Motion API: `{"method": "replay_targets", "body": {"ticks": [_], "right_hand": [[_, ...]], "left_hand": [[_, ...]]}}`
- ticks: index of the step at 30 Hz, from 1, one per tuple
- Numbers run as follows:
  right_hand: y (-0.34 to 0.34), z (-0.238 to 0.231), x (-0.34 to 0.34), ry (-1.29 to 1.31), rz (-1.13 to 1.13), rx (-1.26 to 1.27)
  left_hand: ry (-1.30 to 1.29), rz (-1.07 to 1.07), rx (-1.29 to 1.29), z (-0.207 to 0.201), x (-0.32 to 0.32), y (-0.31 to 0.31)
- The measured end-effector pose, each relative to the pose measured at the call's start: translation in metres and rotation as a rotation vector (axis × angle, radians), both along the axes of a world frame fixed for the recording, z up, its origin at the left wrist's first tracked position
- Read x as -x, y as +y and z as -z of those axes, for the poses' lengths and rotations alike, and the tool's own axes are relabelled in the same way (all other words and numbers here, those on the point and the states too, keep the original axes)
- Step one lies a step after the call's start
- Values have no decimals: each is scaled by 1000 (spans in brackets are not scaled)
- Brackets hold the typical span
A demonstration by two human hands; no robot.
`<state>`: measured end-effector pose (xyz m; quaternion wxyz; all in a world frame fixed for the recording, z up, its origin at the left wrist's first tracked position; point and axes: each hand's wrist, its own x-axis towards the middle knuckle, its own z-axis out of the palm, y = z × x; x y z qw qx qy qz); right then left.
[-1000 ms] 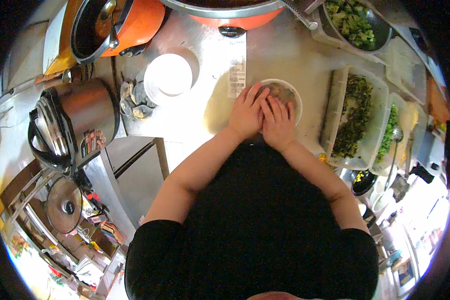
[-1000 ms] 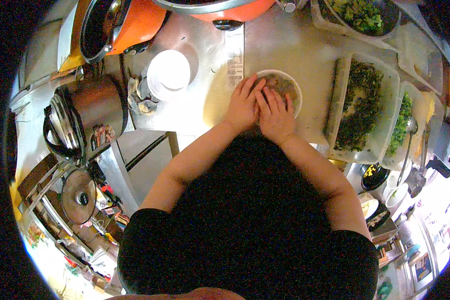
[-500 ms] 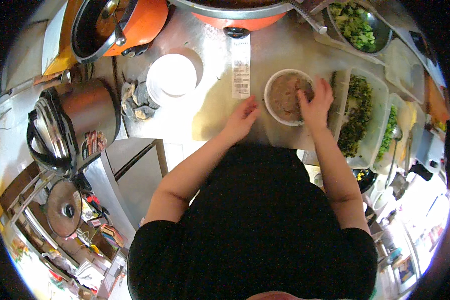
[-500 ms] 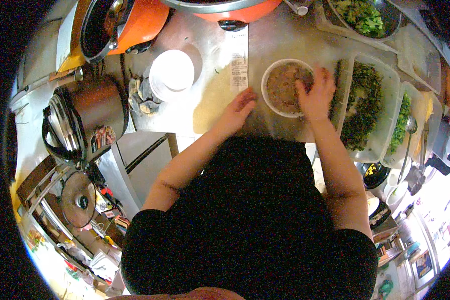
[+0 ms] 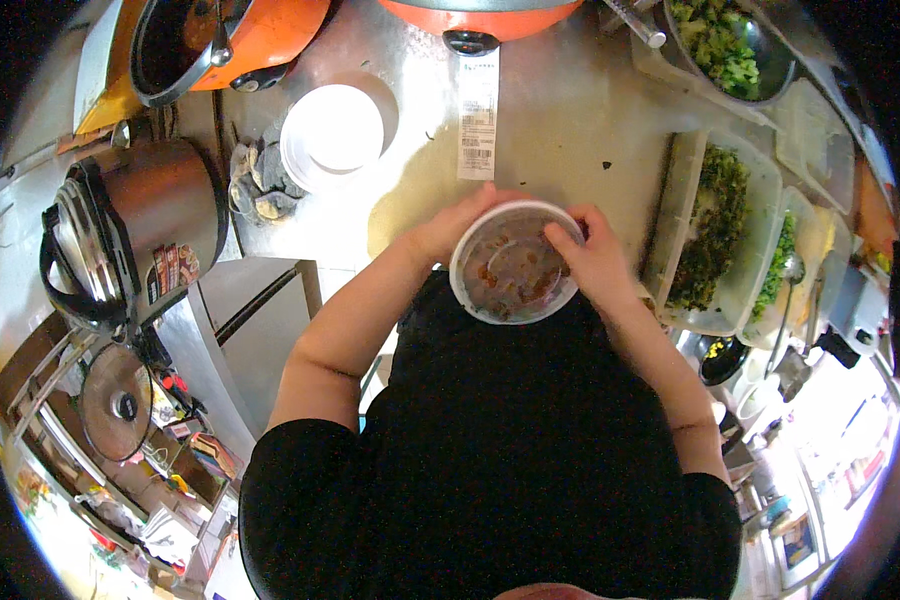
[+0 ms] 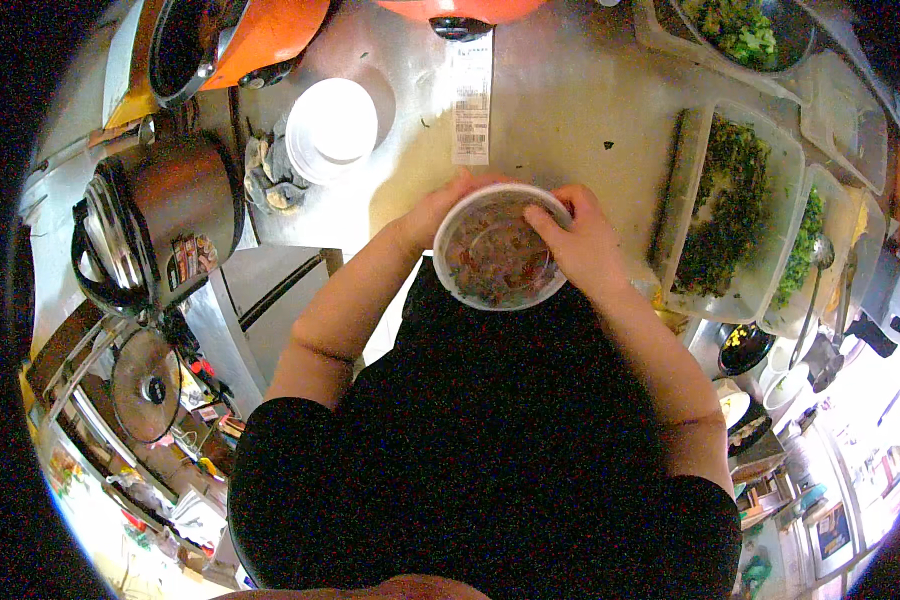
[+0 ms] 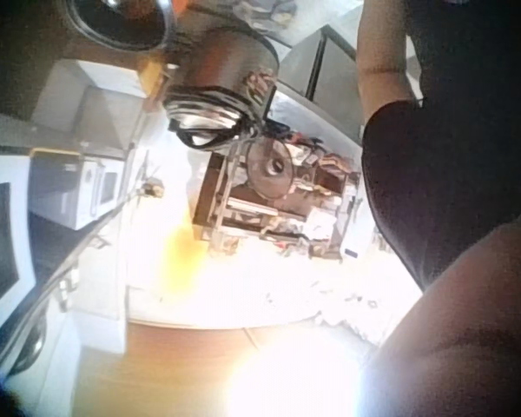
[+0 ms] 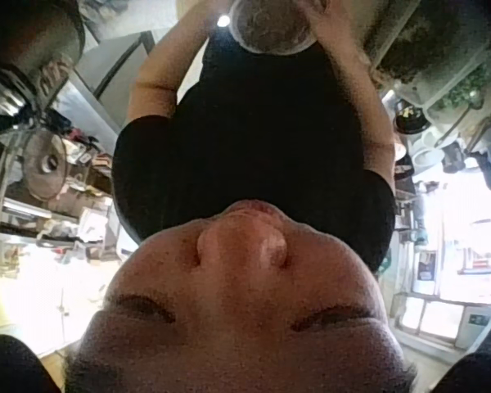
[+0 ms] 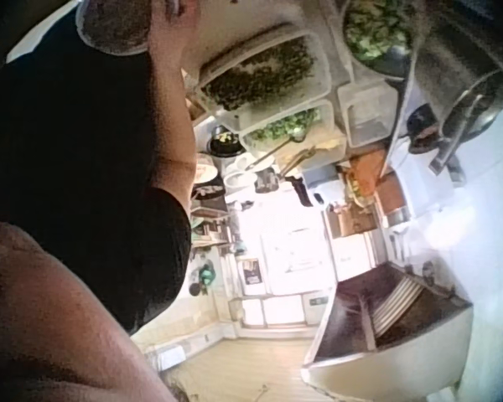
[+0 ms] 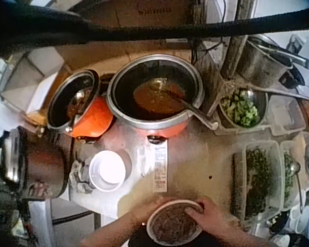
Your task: The person assembles a takeout meal by adding various toppings to a bowl of meat, including corn, sliced eggs, and other items. They then place the bowl into a plastic bag, add a receipt, and seal it for delivery.
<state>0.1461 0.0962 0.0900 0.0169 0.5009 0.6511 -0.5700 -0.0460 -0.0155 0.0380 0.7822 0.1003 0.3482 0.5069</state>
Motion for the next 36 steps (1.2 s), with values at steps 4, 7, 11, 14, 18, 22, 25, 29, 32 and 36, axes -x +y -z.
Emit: {"method": "replay_targets", "body": {"ticks": [4, 7, 11, 14, 18, 22, 25, 29, 32, 36], "right_hand": [[2, -39, 38, 73, -272, -397], [-2, -46, 45, 59, -530, -669], [-15, -47, 56, 113, -885, -774], [-23, -39, 57, 16, -1005, -685], [4, -30, 55, -55, -897, -466], [38, -52, 29, -40, -719, -459], [50, -49, -3, -103, -485, -228], [38, -37, 1, -124, -534, -436], [14, -43, 22, 96, -857, -682], [-12, -29, 34, 403, -1312, -807]], "left_hand": [[-36, -1, 295, 1, -18, 14], [843, 382, -360, 11, -19, 12], [671, 312, -289, 18, -40, 5], [389, 205, -81, 22, -58, 1], [163, 144, 56, 30, -68, 4], [-87, 119, 160, -6, -59, 27], [-116, 161, 138, -8, -57, 43], [298, 269, -86, 32, -73, 45], [568, 251, -217, 65, -85, 43], [781, 166, -388, 122, -119, 43]]}}
